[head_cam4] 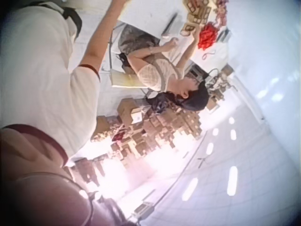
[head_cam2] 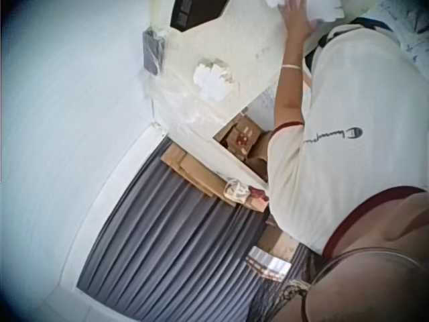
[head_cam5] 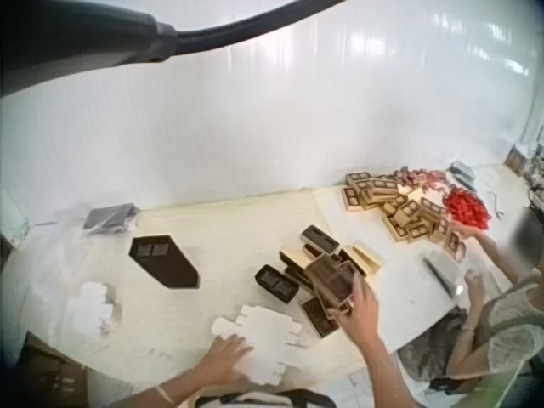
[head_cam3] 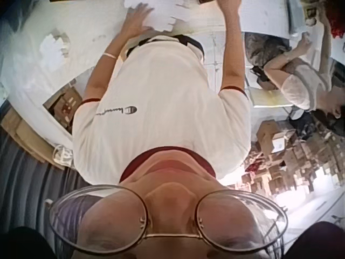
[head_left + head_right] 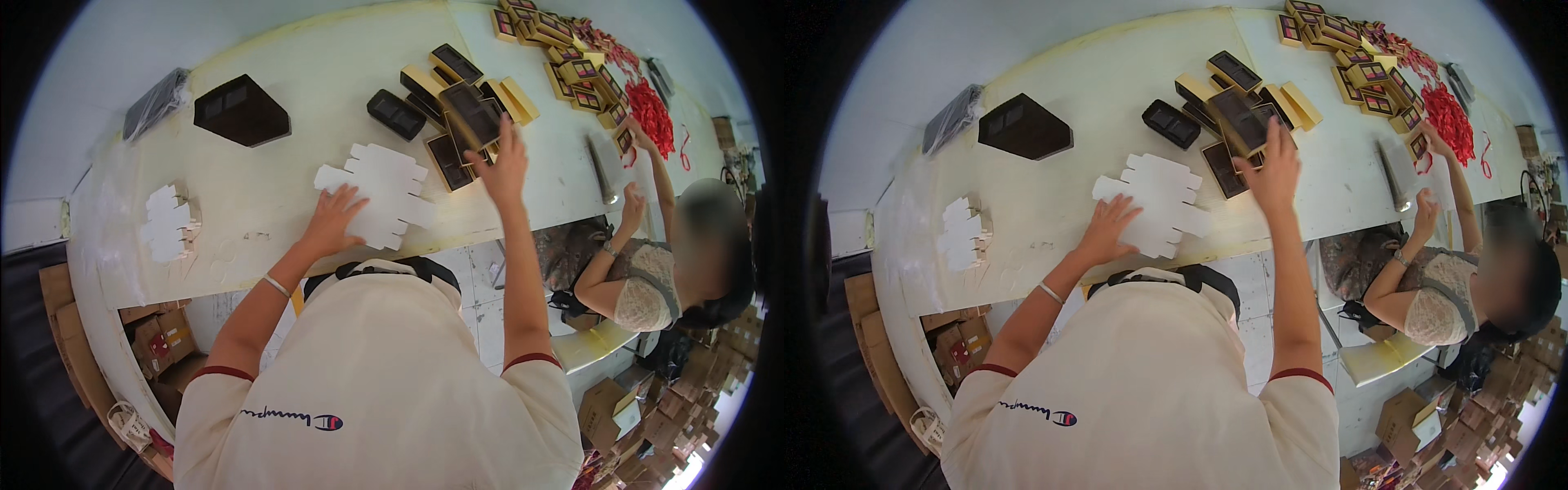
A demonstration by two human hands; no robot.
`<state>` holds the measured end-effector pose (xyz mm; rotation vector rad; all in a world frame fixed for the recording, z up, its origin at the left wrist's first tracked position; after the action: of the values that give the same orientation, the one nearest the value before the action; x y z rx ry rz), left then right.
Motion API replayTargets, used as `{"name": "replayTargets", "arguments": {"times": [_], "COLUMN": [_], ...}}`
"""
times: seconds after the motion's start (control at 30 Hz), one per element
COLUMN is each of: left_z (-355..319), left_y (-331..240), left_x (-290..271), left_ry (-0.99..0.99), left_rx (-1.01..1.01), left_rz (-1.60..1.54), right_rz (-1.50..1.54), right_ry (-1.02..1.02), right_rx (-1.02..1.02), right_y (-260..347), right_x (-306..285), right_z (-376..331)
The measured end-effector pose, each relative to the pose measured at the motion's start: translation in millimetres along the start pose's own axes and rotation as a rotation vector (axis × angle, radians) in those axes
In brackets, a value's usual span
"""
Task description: The person folds flat white cardboard pieces into rectangular boxes and inserts dark brown plastic inserts into them. The person repeats this process multiple times, stacking the finished boxes on the table.
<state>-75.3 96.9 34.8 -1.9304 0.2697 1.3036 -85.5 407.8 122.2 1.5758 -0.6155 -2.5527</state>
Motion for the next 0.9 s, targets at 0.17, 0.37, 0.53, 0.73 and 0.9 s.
{"name": "replayTargets", "arguments": {"times": [0.17, 0.37, 0.53, 0.73, 0.9], "left_z": [-9, 27, 37, 41, 46], "left_y": [7, -6, -2, 24, 4], "left_x": [26, 32, 19, 17, -11], "left_ry": [0.061, -0.126, -0.131, -0.138, -0.038], "left_rx": [0.09, -0.036, -0.065, 0.053, 0.115], "left_rz": [0.097, 0.021, 0.011, -0.163, -0.189], "right_rz": [0.105, 0.034, 0.115, 0.331, 0.307], "right_ry": [0.283, 0.476, 0.502, 0.555, 0.542], "right_rx": [-0.316, -0.437, -0.47, -0.495, -0.542], "right_y": [50, 93, 78, 73, 69], "right_x": [51, 103, 104, 98, 99], "right_z": [-52, -140, -124, -107, -102]}}
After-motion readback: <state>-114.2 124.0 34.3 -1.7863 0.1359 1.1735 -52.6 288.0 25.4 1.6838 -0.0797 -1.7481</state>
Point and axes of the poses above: each hand's wrist, its own z-axis towards the middle knuckle, its own x-axis out of the palm, y = z × x, the point moved 6 cm from there along z, towards the middle knuckle, and after that the axes turned 5 degrees about -z, right-handed, at the moved point
